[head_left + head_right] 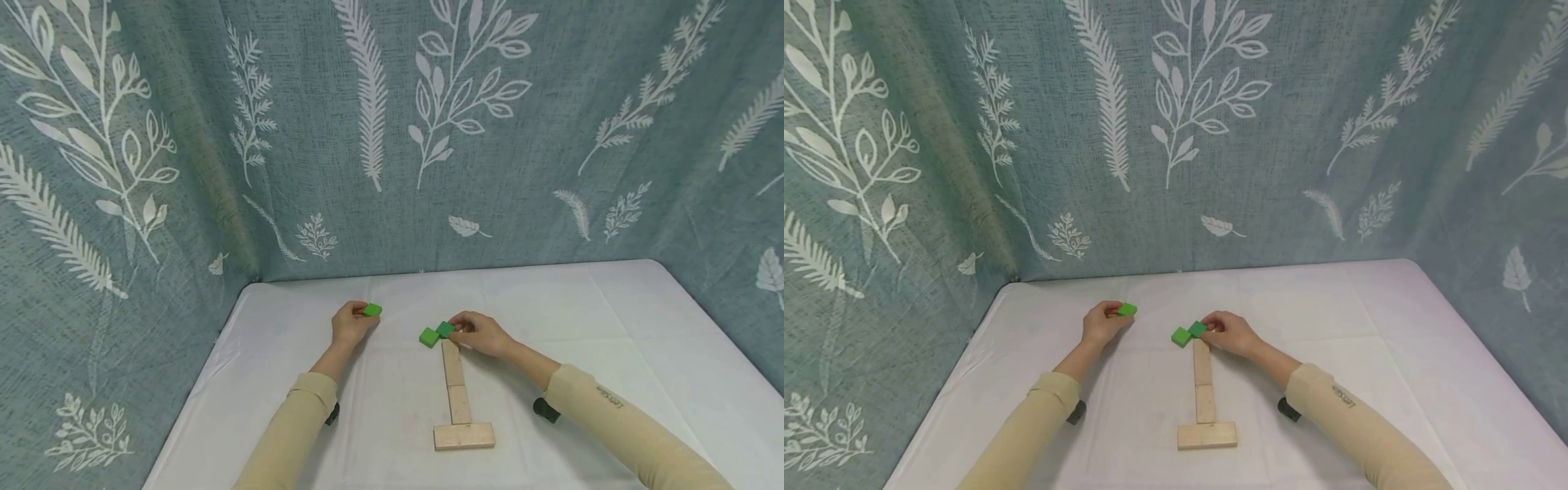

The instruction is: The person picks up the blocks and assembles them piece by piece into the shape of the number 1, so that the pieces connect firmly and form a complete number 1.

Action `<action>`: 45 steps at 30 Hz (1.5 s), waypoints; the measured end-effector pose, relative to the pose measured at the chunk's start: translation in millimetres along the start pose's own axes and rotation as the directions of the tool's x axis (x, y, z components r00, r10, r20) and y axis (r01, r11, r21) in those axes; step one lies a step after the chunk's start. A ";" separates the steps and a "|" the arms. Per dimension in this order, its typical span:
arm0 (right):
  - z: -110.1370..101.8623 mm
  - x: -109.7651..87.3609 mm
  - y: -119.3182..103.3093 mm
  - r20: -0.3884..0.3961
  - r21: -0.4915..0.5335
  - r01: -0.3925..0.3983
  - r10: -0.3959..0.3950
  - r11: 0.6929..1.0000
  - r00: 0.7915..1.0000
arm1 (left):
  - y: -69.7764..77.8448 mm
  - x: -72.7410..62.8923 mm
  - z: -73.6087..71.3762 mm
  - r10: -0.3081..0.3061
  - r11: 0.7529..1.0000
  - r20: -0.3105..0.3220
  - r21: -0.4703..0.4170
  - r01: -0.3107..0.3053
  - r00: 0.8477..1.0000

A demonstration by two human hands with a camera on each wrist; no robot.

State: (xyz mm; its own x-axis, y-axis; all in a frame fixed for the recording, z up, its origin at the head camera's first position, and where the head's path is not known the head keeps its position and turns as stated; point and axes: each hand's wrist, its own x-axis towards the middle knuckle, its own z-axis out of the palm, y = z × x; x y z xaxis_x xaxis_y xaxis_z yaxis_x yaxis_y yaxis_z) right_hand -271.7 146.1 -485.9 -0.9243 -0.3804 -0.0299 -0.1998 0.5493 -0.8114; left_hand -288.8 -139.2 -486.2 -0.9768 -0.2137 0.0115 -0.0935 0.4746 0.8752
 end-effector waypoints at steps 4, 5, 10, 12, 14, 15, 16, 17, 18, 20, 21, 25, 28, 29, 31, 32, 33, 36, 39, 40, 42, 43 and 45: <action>0.4 -0.6 -0.8 -0.001 0.003 -0.003 0.003 1.000 1.000 | 1.3 -1.1 -1.9 -0.018 1.000 0.008 0.009 0.018 1.000; 0.5 -0.8 -1.0 -0.001 0.004 -0.003 0.003 1.000 1.000 | 1.2 -1.3 -2.1 -0.019 1.000 0.007 0.011 0.019 1.000; 0.6 -1.5 -1.1 0.002 0.002 -0.003 0.003 1.000 1.000 | 1.6 -3.2 -2.8 -0.030 0.999 0.011 0.015 0.029 1.000; 0.6 -1.4 -0.5 0.001 -0.003 -0.003 0.003 1.000 1.000 | 1.7 -4.0 -2.8 -0.033 0.999 0.017 0.016 0.032 0.999; 0.7 -1.2 0.5 -0.001 -0.007 -0.002 0.002 1.000 1.000 | 1.6 -4.5 -2.7 -0.038 0.999 0.022 0.015 0.037 0.999; 0.7 -1.1 0.9 -0.001 -0.008 -0.002 0.002 1.000 1.000 | 1.6 -4.7 -2.5 -0.038 0.999 0.023 0.018 0.037 0.999; 0.8 -1.1 1.2 -0.001 -0.008 -0.001 0.001 1.000 1.000 | 1.3 -4.7 -2.5 -0.037 0.999 0.025 0.020 0.037 0.999; 0.8 -1.1 1.7 -0.001 -0.008 0.000 0.000 1.000 1.000 | 1.3 -4.7 -2.6 -0.039 0.999 0.025 0.020 0.038 0.999; 0.9 -1.1 2.1 -0.001 -0.007 0.001 -0.001 1.000 1.000 | 1.1 -4.7 -2.7 -0.040 0.999 0.026 0.020 0.040 0.999; 0.9 -1.3 2.4 0.001 -0.003 0.004 -0.004 1.000 1.000 | 1.0 -4.6 -3.0 -0.046 0.999 0.029 0.015 0.046 0.999; 0.9 -1.4 2.4 0.002 -0.001 0.005 -0.005 1.000 1.000 | 1.1 -4.8 -3.2 -0.049 0.999 0.030 0.012 0.049 0.998; 0.9 -1.6 1.9 0.001 0.001 0.005 -0.005 1.000 1.000 | 2.2 -6.1 -4.0 -0.062 0.998 0.034 -0.006 0.062 0.998; 1.1 -1.4 1.2 -0.002 0.000 0.005 -0.005 1.000 1.000 | 3.1 -7.2 -5.1 -0.067 0.997 0.032 -0.029 0.068 0.997; 1.2 -1.3 1.0 -0.003 -0.001 0.006 -0.006 1.000 1.000 | 3.5 -7.5 -5.3 -0.071 0.997 0.031 -0.041 0.072 0.997; 1.4 -1.2 0.5 -0.005 -0.002 0.006 -0.006 1.000 1.000 | 4.3 -8.3 -5.4 -0.083 0.994 0.032 -0.070 0.085 0.996; 1.5 -1.2 0.2 -0.006 -0.002 0.007 -0.007 1.000 1.000 | 5.0 -8.8 -5.3 -0.088 0.992 0.033 -0.083 0.090 0.996; 1.5 -1.2 0.0 -0.006 -0.003 0.007 -0.007 1.000 1.000 | 5.6 -9.4 -5.0 -0.095 0.991 0.036 -0.095 0.098 0.995; 1.6 -1.3 -0.9 -0.007 -0.005 0.007 -0.007 1.000 1.000 | 7.3 -11.6 -3.8 -0.114 0.984 0.048 -0.134 0.120 0.992; 1.6 -1.2 -1.8 -0.006 -0.003 0.012 -0.012 1.000 1.000 | 8.9 -14.0 -2.8 -0.128 0.977 0.060 -0.165 0.136 0.990; 1.6 -1.2 -2.1 -0.006 -0.002 0.014 -0.014 1.000 1.000 | 9.4 -14.8 -2.5 -0.131 0.974 0.063 -0.176 0.140 0.989; 1.5 -0.9 -2.3 -0.007 0.000 0.014 -0.014 1.000 1.000 | 10.5 -15.8 -1.6 -0.137 0.969 0.064 -0.198 0.147 0.989; 1.4 -0.7 -2.2 -0.008 0.000 0.013 -0.013 1.000 1.000 | 10.9 -16.2 -1.2 -0.138 0.967 0.063 -0.205 0.148 0.988; 1.3 -0.3 -1.9 -0.009 0.000 0.009 -0.009 1.000 1.000 | 11.5 -16.7 -0.2 -0.141 0.963 0.059 -0.222 0.151 0.988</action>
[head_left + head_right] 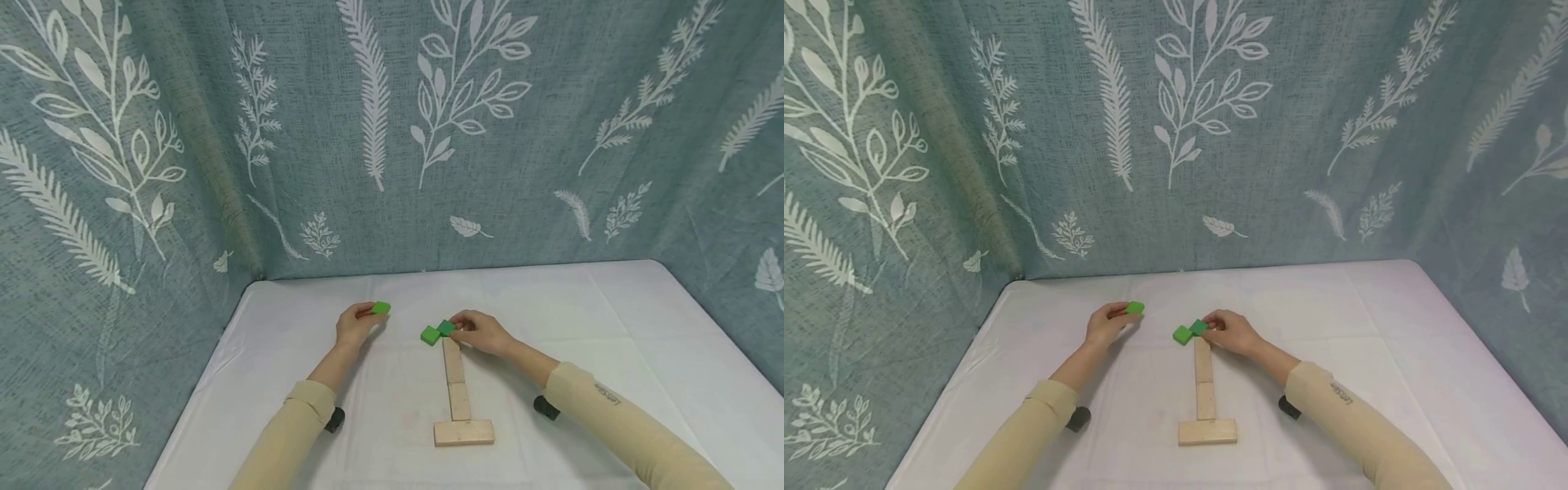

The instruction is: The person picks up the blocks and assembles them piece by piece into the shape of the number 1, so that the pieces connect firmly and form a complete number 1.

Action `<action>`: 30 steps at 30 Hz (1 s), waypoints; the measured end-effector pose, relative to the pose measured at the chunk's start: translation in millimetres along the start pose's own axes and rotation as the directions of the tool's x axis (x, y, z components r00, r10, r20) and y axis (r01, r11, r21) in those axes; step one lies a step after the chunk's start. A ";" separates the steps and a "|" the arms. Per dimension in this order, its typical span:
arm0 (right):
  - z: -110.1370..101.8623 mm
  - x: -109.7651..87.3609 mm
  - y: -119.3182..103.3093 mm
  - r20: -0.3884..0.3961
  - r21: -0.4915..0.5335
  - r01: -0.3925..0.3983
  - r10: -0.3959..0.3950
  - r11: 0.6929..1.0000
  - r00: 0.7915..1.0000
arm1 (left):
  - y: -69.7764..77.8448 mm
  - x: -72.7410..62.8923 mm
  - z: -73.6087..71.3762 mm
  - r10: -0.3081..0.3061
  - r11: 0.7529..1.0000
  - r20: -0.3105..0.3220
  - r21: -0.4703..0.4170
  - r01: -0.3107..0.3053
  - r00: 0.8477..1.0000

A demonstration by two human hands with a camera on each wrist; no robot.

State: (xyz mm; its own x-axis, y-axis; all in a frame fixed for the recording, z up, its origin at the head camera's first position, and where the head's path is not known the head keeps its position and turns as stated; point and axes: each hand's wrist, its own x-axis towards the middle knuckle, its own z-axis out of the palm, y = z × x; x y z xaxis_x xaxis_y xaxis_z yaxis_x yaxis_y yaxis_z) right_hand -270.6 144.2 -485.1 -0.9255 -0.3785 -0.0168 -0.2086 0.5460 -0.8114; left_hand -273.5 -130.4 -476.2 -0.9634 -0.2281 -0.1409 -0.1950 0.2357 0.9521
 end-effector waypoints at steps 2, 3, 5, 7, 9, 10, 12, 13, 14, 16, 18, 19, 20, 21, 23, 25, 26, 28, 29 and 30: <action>-0.3 0.0 0.5 0.000 -0.001 -0.003 0.003 1.000 1.000 | 0.5 -0.9 1.1 -0.008 1.000 -0.004 -0.018 0.008 1.000; -0.4 -0.2 0.6 0.000 -0.003 -0.004 0.004 1.000 1.000 | 0.5 -1.6 1.6 -0.013 1.000 -0.004 -0.028 0.013 1.000; -0.6 -0.6 1.0 0.000 -0.006 -0.004 0.004 1.000 1.000 | 0.6 -3.3 2.8 -0.022 0.999 -0.003 -0.049 0.022 1.000; -0.6 -1.0 1.2 0.002 -0.007 0.000 0.000 1.000 1.000 | 0.7 -5.4 3.6 -0.034 0.996 0.004 -0.077 0.034 0.999; -0.6 -1.5 1.0 0.003 -0.007 0.003 -0.003 1.000 1.000 | 0.7 -7.5 4.5 -0.042 0.994 0.014 -0.103 0.043 0.999; -0.5 -1.6 0.9 0.004 -0.006 0.005 -0.005 1.000 1.000 | 0.8 -8.7 4.6 -0.047 0.992 0.019 -0.116 0.049 0.999; -0.6 -1.7 0.5 0.005 -0.003 0.005 -0.005 1.000 1.000 | 1.5 -11.1 4.8 -0.061 0.988 0.028 -0.139 0.065 0.998; -0.5 -1.8 0.3 0.005 -0.001 0.004 -0.004 1.000 1.000 | 1.9 -12.1 5.0 -0.065 0.987 0.034 -0.147 0.069 0.997; -0.5 -1.8 0.0 0.005 -0.001 0.004 -0.004 1.000 1.000 | 2.5 -13.5 5.1 -0.069 0.985 0.039 -0.154 0.074 0.997; -0.7 -1.5 -0.3 0.007 0.000 0.006 -0.006 1.000 1.000 | 3.6 -16.0 5.2 -0.073 0.983 0.044 -0.166 0.079 0.996; -1.0 -0.7 0.0 0.008 0.001 0.008 -0.008 1.000 1.000 | 4.5 -18.5 5.9 -0.075 0.981 0.050 -0.173 0.082 0.996; -1.2 -0.4 0.3 0.009 0.002 0.011 -0.011 1.000 1.000 | 4.9 -19.8 6.2 -0.075 0.981 0.052 -0.177 0.083 0.996; -1.4 -0.2 0.5 0.010 0.002 0.014 -0.014 1.000 1.000 | 5.4 -21.2 6.6 -0.076 0.980 0.055 -0.178 0.085 0.996; -1.6 0.1 0.9 0.012 0.003 0.016 -0.016 1.000 1.000 | 5.8 -22.7 7.0 -0.077 0.980 0.058 -0.181 0.086 0.995; -1.6 -0.1 1.3 0.015 0.002 0.017 -0.017 1.000 1.000 | 6.7 -26.0 7.2 -0.082 0.979 0.069 -0.183 0.093 0.994; -1.6 -0.2 1.5 0.016 0.004 0.017 -0.017 1.000 1.000 | 7.0 -28.3 7.3 -0.084 0.978 0.081 -0.185 0.098 0.993; -1.6 -0.2 1.6 0.017 0.004 0.016 -0.016 1.000 1.000 | 7.1 -29.4 7.3 -0.086 0.977 0.087 -0.185 0.101 0.993; -1.6 -0.3 1.6 0.018 0.004 0.014 -0.014 1.000 1.000 | 7.1 -31.5 7.2 -0.084 0.978 0.096 -0.182 0.101 0.992; -1.6 -0.4 1.4 0.018 0.004 0.013 -0.013 1.000 1.000 | 6.9 -32.5 7.3 -0.086 0.978 0.101 -0.182 0.103 0.991; -1.6 -0.5 1.3 0.018 0.005 0.012 -0.012 1.000 1.000 | 6.9 -33.5 7.4 -0.087 0.977 0.105 -0.183 0.105 0.991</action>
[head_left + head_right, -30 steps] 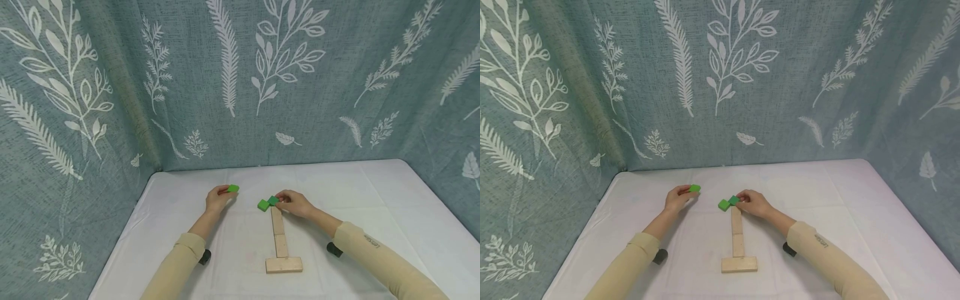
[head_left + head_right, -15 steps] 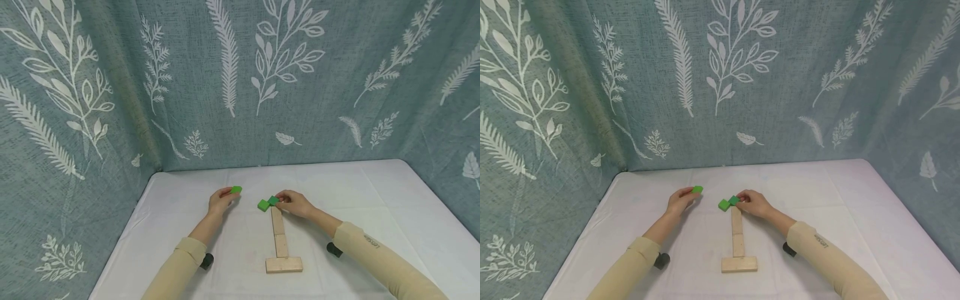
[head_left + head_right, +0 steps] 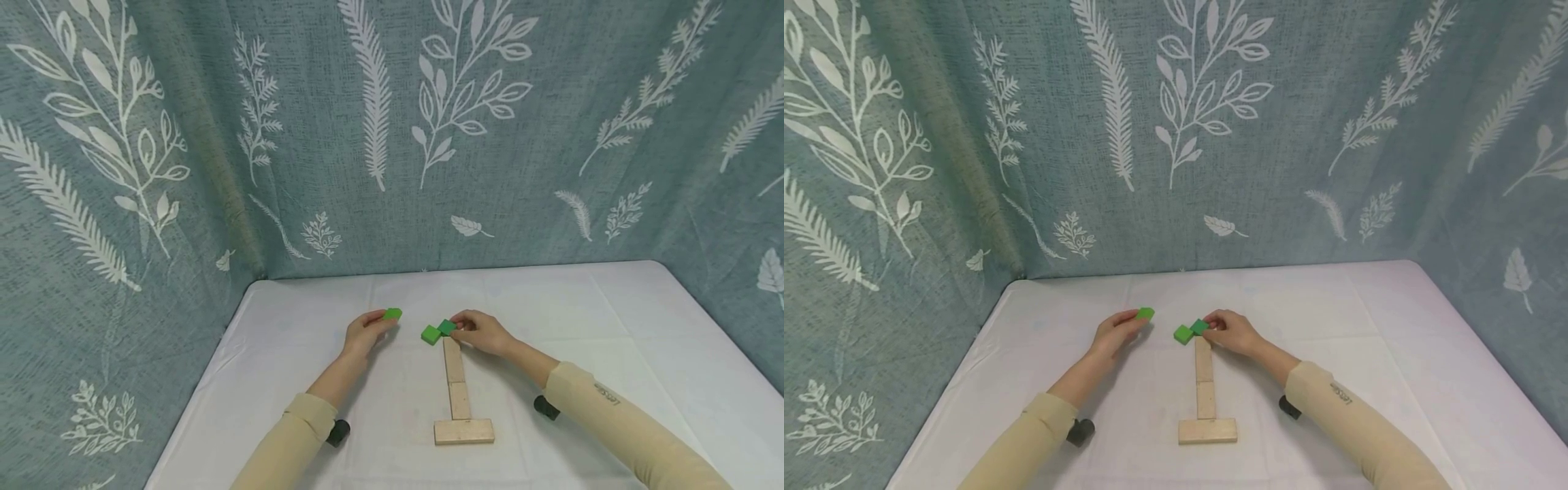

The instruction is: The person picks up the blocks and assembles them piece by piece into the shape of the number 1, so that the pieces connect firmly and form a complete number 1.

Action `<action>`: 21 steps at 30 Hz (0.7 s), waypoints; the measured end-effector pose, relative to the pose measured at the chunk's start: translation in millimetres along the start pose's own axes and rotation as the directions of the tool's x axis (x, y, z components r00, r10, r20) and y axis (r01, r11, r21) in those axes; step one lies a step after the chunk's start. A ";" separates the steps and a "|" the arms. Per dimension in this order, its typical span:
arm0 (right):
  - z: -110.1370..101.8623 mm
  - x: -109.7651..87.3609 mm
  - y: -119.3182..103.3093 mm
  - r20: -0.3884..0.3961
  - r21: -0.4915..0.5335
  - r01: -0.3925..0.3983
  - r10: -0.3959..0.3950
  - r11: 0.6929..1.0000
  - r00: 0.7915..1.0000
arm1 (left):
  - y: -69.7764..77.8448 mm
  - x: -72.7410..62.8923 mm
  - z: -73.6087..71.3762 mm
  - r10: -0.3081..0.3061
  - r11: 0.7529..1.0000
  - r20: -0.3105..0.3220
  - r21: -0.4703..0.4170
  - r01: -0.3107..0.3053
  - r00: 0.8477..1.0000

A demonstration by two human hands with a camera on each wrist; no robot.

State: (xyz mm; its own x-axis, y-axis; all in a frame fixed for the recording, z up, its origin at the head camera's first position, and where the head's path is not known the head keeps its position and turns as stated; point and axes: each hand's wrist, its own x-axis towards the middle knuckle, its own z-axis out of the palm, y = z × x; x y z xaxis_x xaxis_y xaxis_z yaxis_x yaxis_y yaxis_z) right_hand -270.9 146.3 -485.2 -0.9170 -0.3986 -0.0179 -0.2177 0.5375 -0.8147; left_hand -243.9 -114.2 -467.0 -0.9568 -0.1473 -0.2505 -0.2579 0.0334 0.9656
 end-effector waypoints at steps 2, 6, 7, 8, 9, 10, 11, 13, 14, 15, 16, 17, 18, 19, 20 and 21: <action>-0.1 0.0 0.0 0.002 -0.001 -0.001 0.001 1.000 1.000 | -0.7 -1.2 0.8 -0.001 1.000 0.007 0.007 0.001 1.000; -0.3 0.0 -0.5 0.001 -0.001 -0.005 0.005 1.000 1.000 | -3.0 -3.0 2.5 -0.007 1.000 0.019 0.020 0.006 1.000; -0.3 0.0 -0.7 0.000 -0.001 -0.005 0.005 1.000 1.000 | -3.4 -3.7 2.8 -0.007 1.000 0.021 0.027 0.006 1.000; -0.4 0.0 -0.9 -0.001 -0.002 -0.006 0.006 1.000 1.000 | -4.0 -4.4 3.2 -0.002 0.999 0.027 0.033 0.001 1.000; -0.3 0.1 -0.8 -0.002 -0.002 -0.006 0.006 1.000 1.000 | -4.3 -5.1 3.4 -0.004 0.999 0.030 0.036 0.003 1.000; -0.4 0.3 -0.8 -0.003 -0.002 -0.006 0.006 1.000 1.000 | -4.7 -6.0 3.7 -0.002 0.999 0.035 0.042 0.000 0.999; -0.4 0.4 -0.8 -0.003 -0.002 -0.005 0.005 1.000 1.000 | -5.0 -6.9 4.0 0.001 0.999 0.041 0.048 -0.003 0.999; -0.4 0.8 -0.5 -0.003 0.000 -0.006 0.006 1.000 1.000 | -5.9 -8.5 4.4 0.006 0.998 0.053 0.062 -0.010 0.999; -0.4 0.9 -0.2 -0.001 0.001 -0.007 0.007 1.000 1.000 | -6.7 -9.1 4.5 0.012 0.997 0.060 0.071 -0.017 0.998; -0.4 1.1 0.1 0.000 0.002 -0.007 0.007 1.000 1.000 | -7.3 -9.6 4.8 0.012 0.997 0.064 0.076 -0.017 0.998; -0.5 1.2 0.4 0.000 0.003 -0.007 0.007 1.000 1.000 | -8.1 -10.0 5.1 0.015 0.996 0.070 0.082 -0.021 0.997; -0.5 1.4 0.8 0.000 0.003 -0.006 0.006 1.000 1.000 | -8.8 -10.3 5.6 0.018 0.996 0.076 0.085 -0.025 0.997; -0.4 1.6 1.2 0.000 0.003 -0.004 0.004 1.000 1.000 | -9.5 -10.5 6.1 0.020 0.996 0.080 0.088 -0.027 0.997; -0.4 1.7 1.6 0.001 0.004 -0.002 0.002 1.000 1.000 | -9.9 -10.8 6.7 0.022 0.995 0.085 0.092 -0.030 0.996; -0.4 1.9 1.9 0.002 0.004 0.001 -0.001 1.000 1.000 | -10.1 -11.2 7.5 0.025 0.995 0.088 0.098 -0.033 0.996; -0.4 2.0 2.1 0.002 0.003 0.003 -0.003 1.000 1.000 | -10.2 -11.8 8.3 0.024 0.994 0.090 0.101 -0.033 0.996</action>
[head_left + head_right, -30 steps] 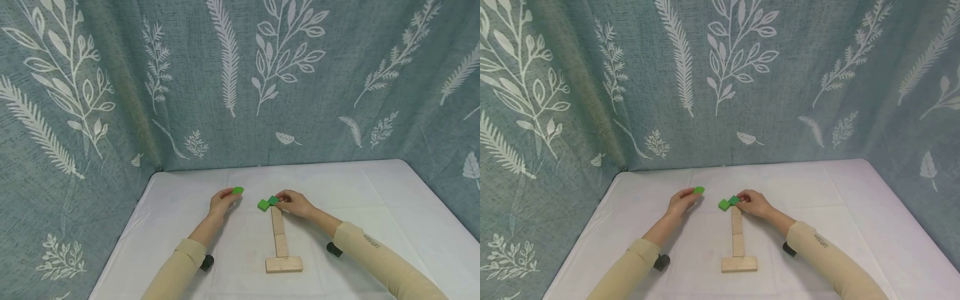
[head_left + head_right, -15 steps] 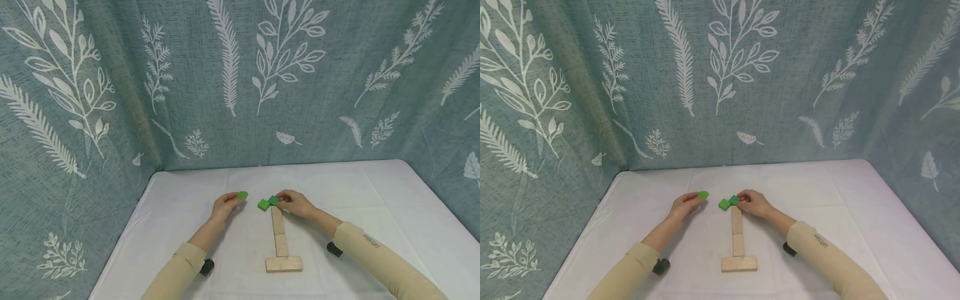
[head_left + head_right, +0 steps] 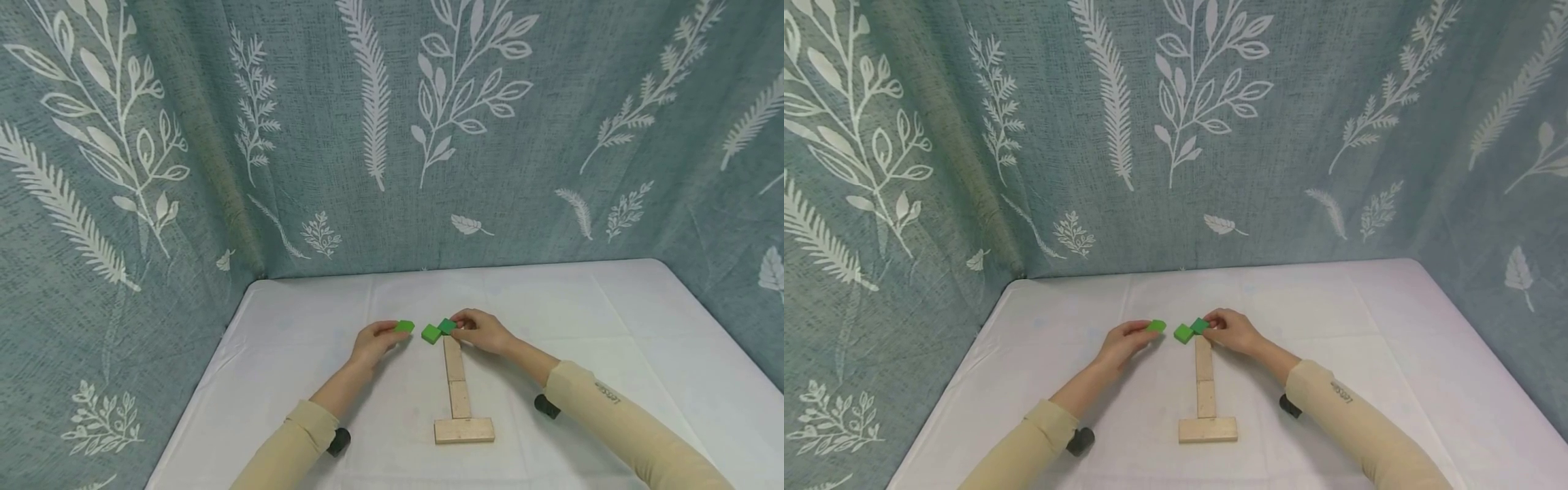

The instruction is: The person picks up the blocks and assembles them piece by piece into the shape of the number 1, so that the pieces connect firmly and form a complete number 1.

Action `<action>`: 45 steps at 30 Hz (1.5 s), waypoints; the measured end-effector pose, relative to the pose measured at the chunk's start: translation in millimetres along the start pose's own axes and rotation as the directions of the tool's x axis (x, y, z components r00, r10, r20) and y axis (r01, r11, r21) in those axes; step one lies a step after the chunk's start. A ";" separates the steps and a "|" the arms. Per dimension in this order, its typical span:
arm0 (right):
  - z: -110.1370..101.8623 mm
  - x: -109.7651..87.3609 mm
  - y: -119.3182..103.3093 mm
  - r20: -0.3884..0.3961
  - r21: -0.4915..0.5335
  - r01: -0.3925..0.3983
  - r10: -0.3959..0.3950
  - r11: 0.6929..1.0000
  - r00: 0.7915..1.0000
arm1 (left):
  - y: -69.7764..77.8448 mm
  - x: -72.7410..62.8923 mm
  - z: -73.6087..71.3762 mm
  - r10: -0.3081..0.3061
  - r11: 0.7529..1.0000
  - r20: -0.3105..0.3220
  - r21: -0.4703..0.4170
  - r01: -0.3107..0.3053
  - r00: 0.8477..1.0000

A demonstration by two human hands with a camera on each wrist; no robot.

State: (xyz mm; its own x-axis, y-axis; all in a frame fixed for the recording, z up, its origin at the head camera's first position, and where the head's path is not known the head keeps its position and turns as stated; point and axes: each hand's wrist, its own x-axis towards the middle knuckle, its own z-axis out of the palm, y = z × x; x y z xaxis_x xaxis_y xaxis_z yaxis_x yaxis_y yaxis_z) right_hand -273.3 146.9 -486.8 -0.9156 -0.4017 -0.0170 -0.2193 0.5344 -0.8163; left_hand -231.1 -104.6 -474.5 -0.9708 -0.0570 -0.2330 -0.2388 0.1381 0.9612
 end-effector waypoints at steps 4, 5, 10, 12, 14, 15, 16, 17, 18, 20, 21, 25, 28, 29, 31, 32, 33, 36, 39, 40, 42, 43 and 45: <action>-0.1 0.3 -0.3 0.004 0.002 -0.001 0.001 1.000 1.000 | 1.1 -2.5 3.6 0.022 0.999 0.007 0.042 -0.022 1.000; -0.2 0.3 -0.7 0.004 0.002 -0.003 0.003 1.000 1.000 | 1.5 -3.2 4.4 0.025 0.998 0.007 0.050 -0.026 1.000; -0.8 0.0 -3.3 0.004 0.001 0.000 0.000 1.000 1.000 | 1.9 -5.3 8.2 0.031 0.995 0.011 0.094 -0.031 0.999; -1.1 -0.2 -3.7 0.004 0.001 -0.002 0.002 1.000 1.000 | 1.4 -5.4 9.5 0.028 0.993 0.013 0.117 -0.029 1.000; -1.2 -0.3 -3.7 0.003 0.001 -0.003 0.003 1.000 1.000 | 0.9 -5.4 10.6 0.026 0.990 0.013 0.140 -0.027 1.000; -1.4 -0.3 -3.7 0.003 0.002 -0.003 0.003 1.000 1.000 | 0.5 -5.2 11.1 0.029 0.988 0.014 0.151 -0.031 0.999; -1.3 -0.4 -3.5 0.004 0.000 0.002 -0.002 1.000 1.000 | 0.2 -5.2 11.6 0.028 0.987 0.012 0.157 -0.030 1.000; -1.2 -0.5 -3.4 0.004 0.000 0.004 -0.004 1.000 1.000 | -0.2 -5.4 12.1 0.029 0.986 0.012 0.161 -0.030 1.000; -1.1 -0.6 -3.3 0.004 -0.001 0.005 -0.005 1.000 1.000 | -0.4 -5.4 12.5 0.034 0.985 0.013 0.168 -0.036 0.999; -1.0 -1.0 -3.4 0.005 -0.003 0.008 -0.008 1.000 1.000 | -0.4 -5.8 13.6 0.045 0.982 0.015 0.184 -0.047 0.999; -1.0 -1.2 -3.4 0.005 -0.002 0.005 -0.005 1.000 1.000 | -0.2 -6.1 14.1 0.051 0.980 0.017 0.191 -0.054 0.999; -1.2 -1.6 -3.6 0.003 -0.005 0.005 -0.005 1.000 1.000 | 0.9 -6.6 15.6 0.073 0.969 0.019 0.236 -0.075 0.997; -1.2 -1.6 -3.4 0.001 -0.005 0.008 -0.008 1.000 1.000 | 1.0 -6.2 16.4 0.096 0.959 0.021 0.266 -0.098 0.995; -1.1 -1.6 -3.4 0.001 -0.002 0.007 -0.007 1.000 1.000 | 0.8 -6.1 16.6 0.104 0.956 0.022 0.275 -0.106 0.994; -0.9 -1.6 -3.3 0.002 -0.002 0.004 -0.004 1.000 1.000 | 0.1 -5.7 16.8 0.117 0.950 0.025 0.290 -0.119 0.993; -0.8 -1.5 -3.1 0.003 -0.002 0.003 -0.003 1.000 1.000 | -0.4 -5.6 16.9 0.123 0.946 0.027 0.298 -0.126 0.992; -0.8 -1.5 -3.1 0.003 0.000 0.001 -0.001 1.000 1.000 | -0.9 -5.4 17.0 0.128 0.942 0.029 0.308 -0.131 0.991; -0.7 -1.5 -2.9 0.002 0.002 -0.005 0.005 1.000 1.000 | -1.9 -5.1 17.4 0.152 0.928 0.038 0.339 -0.156 0.988; -0.7 -1.3 -2.7 0.000 0.004 -0.012 0.012 1.000 1.000 | -2.3 -5.2 18.5 0.170 0.915 0.046 0.363 -0.175 0.984; -0.7 -1.3 -2.5 -0.001 0.003 -0.014 0.014 1.000 1.000 | -2.3 -5.2 18.8 0.176 0.912 0.048 0.367 -0.181 0.983; -0.6 -1.0 -2.1 -0.002 0.002 -0.016 0.016 1.000 1.000 | -2.6 -5.2 19.5 0.181 0.909 0.050 0.373 -0.186 0.982; -0.5 -0.7 -1.8 -0.002 0.003 -0.016 0.016 1.000 1.000 | -2.6 -5.3 19.7 0.185 0.907 0.051 0.375 -0.190 0.981; -0.4 -0.4 -1.3 -0.001 0.004 -0.016 0.016 1.000 1.000 | -2.7 -5.4 20.1 0.190 0.905 0.051 0.379 -0.195 0.980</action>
State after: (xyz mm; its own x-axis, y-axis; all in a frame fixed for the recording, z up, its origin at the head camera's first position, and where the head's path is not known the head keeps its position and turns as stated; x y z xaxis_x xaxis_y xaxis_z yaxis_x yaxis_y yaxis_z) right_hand -272.8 146.6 -485.5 -0.9192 -0.3926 -0.0293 -0.2036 0.5377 -0.8182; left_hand -225.7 -84.7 -478.8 -0.9984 0.0207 -0.0528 -0.0349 0.5104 0.8592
